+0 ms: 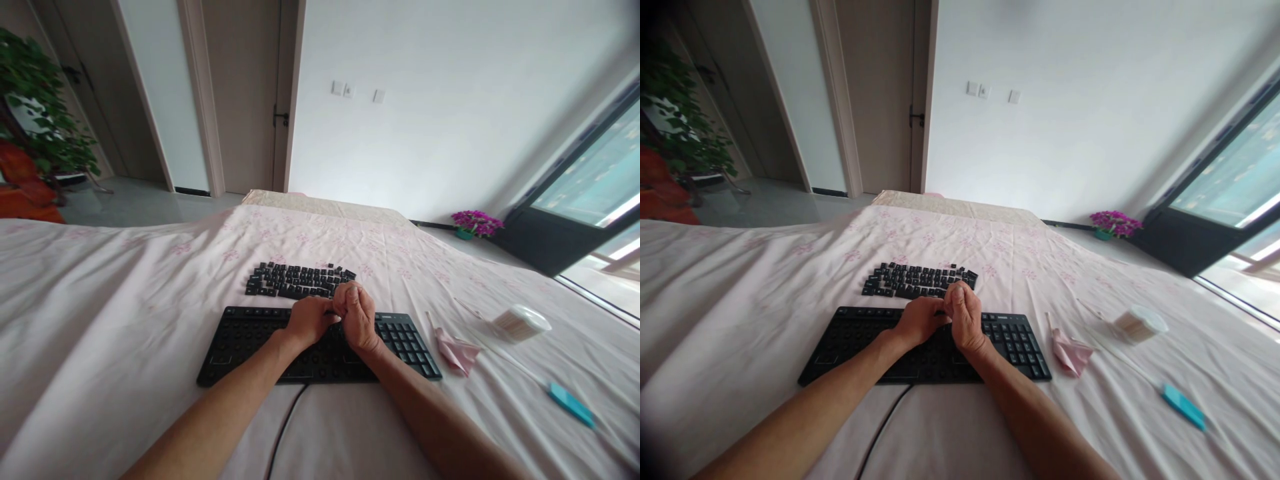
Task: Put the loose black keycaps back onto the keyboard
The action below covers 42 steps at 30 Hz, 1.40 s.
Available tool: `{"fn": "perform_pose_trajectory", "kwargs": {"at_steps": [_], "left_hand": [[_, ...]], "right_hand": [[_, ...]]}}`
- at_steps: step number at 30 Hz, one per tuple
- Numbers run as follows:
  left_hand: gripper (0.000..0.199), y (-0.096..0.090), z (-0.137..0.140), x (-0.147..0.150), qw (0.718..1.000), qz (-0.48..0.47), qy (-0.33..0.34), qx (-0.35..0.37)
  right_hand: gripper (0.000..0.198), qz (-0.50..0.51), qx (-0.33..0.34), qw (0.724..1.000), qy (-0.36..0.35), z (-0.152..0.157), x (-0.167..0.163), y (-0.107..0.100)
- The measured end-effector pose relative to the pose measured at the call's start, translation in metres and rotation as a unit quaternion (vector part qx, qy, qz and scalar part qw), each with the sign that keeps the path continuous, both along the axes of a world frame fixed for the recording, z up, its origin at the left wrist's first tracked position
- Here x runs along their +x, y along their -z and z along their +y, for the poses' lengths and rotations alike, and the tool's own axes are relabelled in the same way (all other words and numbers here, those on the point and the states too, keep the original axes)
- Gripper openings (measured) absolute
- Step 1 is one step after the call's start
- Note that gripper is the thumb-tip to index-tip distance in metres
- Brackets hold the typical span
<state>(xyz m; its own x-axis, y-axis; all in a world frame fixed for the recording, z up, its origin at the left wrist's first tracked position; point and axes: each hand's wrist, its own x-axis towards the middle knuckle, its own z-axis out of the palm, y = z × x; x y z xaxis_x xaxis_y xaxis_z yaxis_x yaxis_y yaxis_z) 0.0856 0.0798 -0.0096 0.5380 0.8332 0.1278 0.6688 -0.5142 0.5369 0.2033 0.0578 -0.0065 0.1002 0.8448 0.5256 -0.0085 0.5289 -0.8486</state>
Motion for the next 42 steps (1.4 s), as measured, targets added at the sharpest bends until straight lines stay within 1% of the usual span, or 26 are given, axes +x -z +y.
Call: {"fn": "perform_pose_trajectory", "kwargs": {"at_steps": [7, 15, 20, 25, 28, 31, 33, 35, 37, 40, 42], "left_hand": [[0.023, -0.002, -0.004, 0.003, 0.999, 0.03, 0.005, 0.019], [0.026, -0.007, -0.01, 0.006, 0.998, 0.058, 0.01, 0.025], [0.025, -0.007, -0.012, 0.006, 0.999, 0.032, -0.002, 0.015], [0.021, -0.009, -0.013, 0.003, 0.999, -0.026, 0.017, 0.017], [0.022, -0.009, -0.013, 0.002, 0.999, -0.044, 0.019, 0.015], [0.022, -0.006, -0.014, 0.001, 0.999, -0.042, 0.016, 0.017], [0.023, -0.003, -0.014, 0.0, 0.998, -0.053, 0.012, 0.02], [0.027, -0.002, -0.015, -0.001, 0.996, -0.08, 0.017, 0.024], [0.031, -0.002, -0.016, -0.002, 0.995, -0.097, 0.028, 0.027], [0.028, -0.003, -0.017, -0.002, 0.997, -0.071, 0.027, 0.028], [0.027, -0.002, -0.016, -0.002, 0.998, -0.057, 0.024, 0.031]], "right_hand": [[0.047, 0.006, 0.023, 0.999, 0.023, -0.001, -0.001, -0.002], [0.044, 0.045, 0.039, 0.998, 0.018, -0.005, -0.004, -0.004], [0.043, 0.061, 0.057, 0.996, 0.018, -0.005, -0.009, -0.01], [0.04, 0.104, 0.029, 0.993, 0.042, 0.0, -0.006, -0.011], [0.041, 0.072, 0.045, 0.995, 0.059, -0.002, -0.002, -0.009], [0.042, 0.032, 0.06, 0.996, 0.048, -0.005, -0.001, -0.009], [0.041, 0.06, 0.05, 0.996, 0.04, -0.005, -0.001, -0.011], [0.039, 0.123, 0.03, 0.991, 0.044, -0.003, -0.001, -0.014], [0.037, 0.164, 0.009, 0.985, 0.05, -0.001, 0.0, -0.018], [0.036, 0.168, -0.002, 0.985, 0.03, -0.001, 0.0, -0.022], [0.036, 0.174, 0.004, 0.985, 0.015, -0.002, 0.0, -0.026]]}}
